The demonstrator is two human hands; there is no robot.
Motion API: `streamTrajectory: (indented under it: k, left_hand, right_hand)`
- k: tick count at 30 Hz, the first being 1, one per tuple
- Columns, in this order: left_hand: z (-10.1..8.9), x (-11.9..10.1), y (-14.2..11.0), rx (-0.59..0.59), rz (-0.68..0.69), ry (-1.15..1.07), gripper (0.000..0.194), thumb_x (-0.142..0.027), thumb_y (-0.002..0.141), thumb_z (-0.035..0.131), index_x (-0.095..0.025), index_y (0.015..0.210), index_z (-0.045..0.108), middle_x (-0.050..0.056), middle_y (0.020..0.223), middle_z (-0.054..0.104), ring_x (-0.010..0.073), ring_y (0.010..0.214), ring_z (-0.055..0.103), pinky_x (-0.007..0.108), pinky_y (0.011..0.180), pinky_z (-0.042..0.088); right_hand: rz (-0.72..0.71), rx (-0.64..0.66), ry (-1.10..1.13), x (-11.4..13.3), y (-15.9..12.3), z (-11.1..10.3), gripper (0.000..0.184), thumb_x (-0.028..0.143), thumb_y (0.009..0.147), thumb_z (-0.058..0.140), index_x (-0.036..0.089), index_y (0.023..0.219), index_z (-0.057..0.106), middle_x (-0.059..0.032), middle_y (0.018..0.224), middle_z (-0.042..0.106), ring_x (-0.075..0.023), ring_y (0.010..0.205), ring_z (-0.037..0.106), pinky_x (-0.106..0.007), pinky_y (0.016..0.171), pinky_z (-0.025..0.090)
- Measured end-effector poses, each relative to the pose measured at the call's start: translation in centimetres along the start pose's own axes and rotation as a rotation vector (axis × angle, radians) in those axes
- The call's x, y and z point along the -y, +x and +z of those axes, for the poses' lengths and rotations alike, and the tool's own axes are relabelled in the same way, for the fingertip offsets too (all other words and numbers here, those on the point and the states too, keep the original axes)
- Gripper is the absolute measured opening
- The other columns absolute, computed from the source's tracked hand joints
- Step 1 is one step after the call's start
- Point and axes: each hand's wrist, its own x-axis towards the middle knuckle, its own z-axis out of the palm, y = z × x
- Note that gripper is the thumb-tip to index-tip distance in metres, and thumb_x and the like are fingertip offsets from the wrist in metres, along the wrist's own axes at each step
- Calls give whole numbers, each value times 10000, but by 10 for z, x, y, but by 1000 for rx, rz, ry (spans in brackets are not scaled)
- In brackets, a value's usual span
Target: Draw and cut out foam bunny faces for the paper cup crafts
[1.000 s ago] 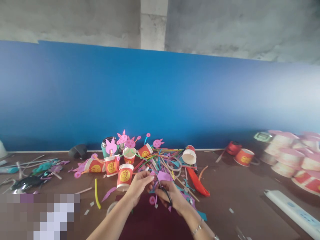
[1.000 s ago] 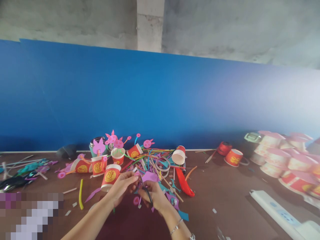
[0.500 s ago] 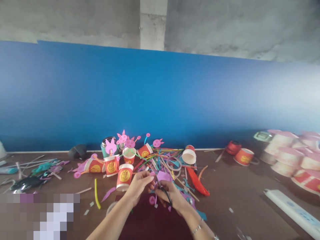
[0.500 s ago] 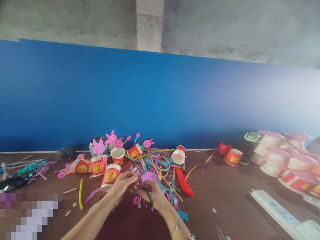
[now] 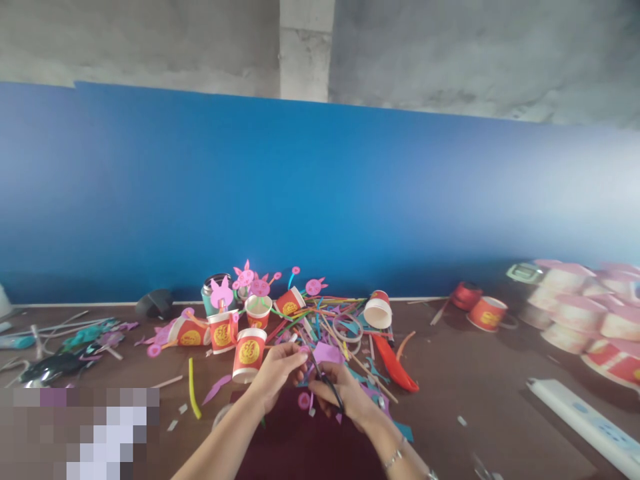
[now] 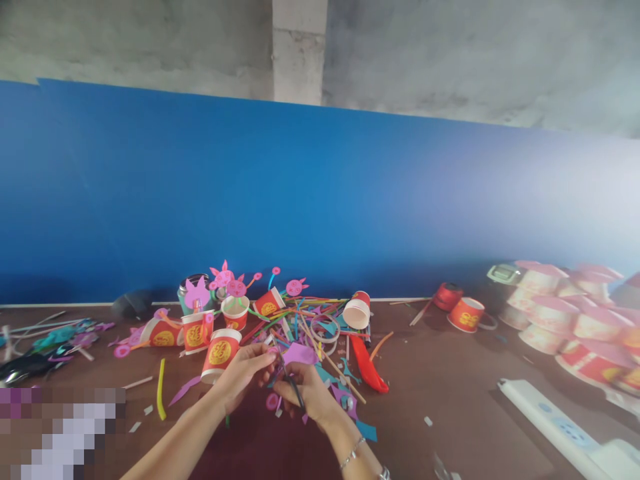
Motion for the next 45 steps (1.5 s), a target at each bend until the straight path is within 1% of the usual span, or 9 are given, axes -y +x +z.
streamTrajectory:
  k: [6, 13, 17, 20, 24, 28, 33, 41, 45]
  left_hand:
    - [-1, 0, 0, -17, -33, 14, 304, -360, 575, 788, -149, 613, 572, -33, 500, 580, 59, 413, 476, 172, 414, 313]
    - [-1, 1, 1, -28, -27, -4, 352, -398, 546, 803, -155, 620, 560, -47, 511, 571, 50, 420, 466, 170, 424, 311]
    - [-1, 0, 1, -14, -32, 17, 358, -406, 552, 804, -151, 612, 560, -49, 490, 560, 48, 410, 454, 168, 415, 290]
    - [-1, 0, 1, 3, -34, 37, 350, -401, 563, 799, -145, 601, 564, -46, 470, 553, 46, 391, 442, 169, 404, 281]
    - [-1, -1, 0, 20, -25, 40, 349, -420, 581, 782, -146, 640, 575, -15, 526, 606, 80, 413, 506, 180, 382, 291]
    - [0, 0, 0, 19, -4, 15, 351, -423, 594, 773, -142, 679, 581, 13, 618, 656, 102, 488, 572, 187, 421, 355]
    - [-2, 4, 2, 22, 6, 1, 348, -407, 584, 785, -137, 648, 575, -7, 559, 620, 79, 447, 526, 187, 424, 361]
    - [-3, 3, 3, 13, -4, -14, 352, -402, 566, 799, -141, 646, 576, -12, 549, 614, 77, 441, 521, 183, 421, 360]
    - [-3, 3, 3, -4, -6, -23, 341, -396, 575, 791, -153, 653, 566, -28, 537, 600, 67, 433, 506, 175, 418, 340]
  right_hand:
    - [-27, -20, -32, 0, 0, -1, 394, 505, 663, 746, 158, 754, 584, 72, 420, 487, -63, 338, 396, -176, 352, 302]
    - [-29, -21, -53, -2, 1, -3, 379, 494, 673, 744, 155, 749, 590, 74, 416, 480, -59, 331, 394, -169, 351, 305]
    - [0, -3, -23, -3, 1, -2, 404, 513, 656, 748, 161, 772, 587, 62, 425, 522, -67, 327, 414, -175, 352, 324]
    - [-16, 0, -6, -3, 0, -1, 406, 513, 651, 751, 163, 774, 585, 65, 432, 520, -69, 338, 422, -176, 359, 337]
    - [-33, -15, -14, -3, 0, -2, 388, 502, 663, 745, 158, 755, 591, 76, 420, 485, -59, 334, 395, -169, 352, 311]
    - [-38, -16, -10, -2, 0, -3, 385, 498, 668, 738, 153, 734, 581, 81, 407, 473, -55, 333, 388, -164, 350, 308]
    - [14, -11, -15, 2, -2, -2, 381, 483, 669, 739, 152, 790, 594, 68, 427, 517, -65, 346, 418, -168, 360, 333]
    - [-41, -24, -7, 1, -1, -1, 345, 462, 665, 754, 163, 733, 598, 76, 424, 483, -58, 340, 386, -174, 359, 308]
    - [-8, -10, -19, 1, -1, -2, 353, 471, 673, 745, 162, 759, 598, 70, 414, 498, -64, 333, 398, -174, 356, 301]
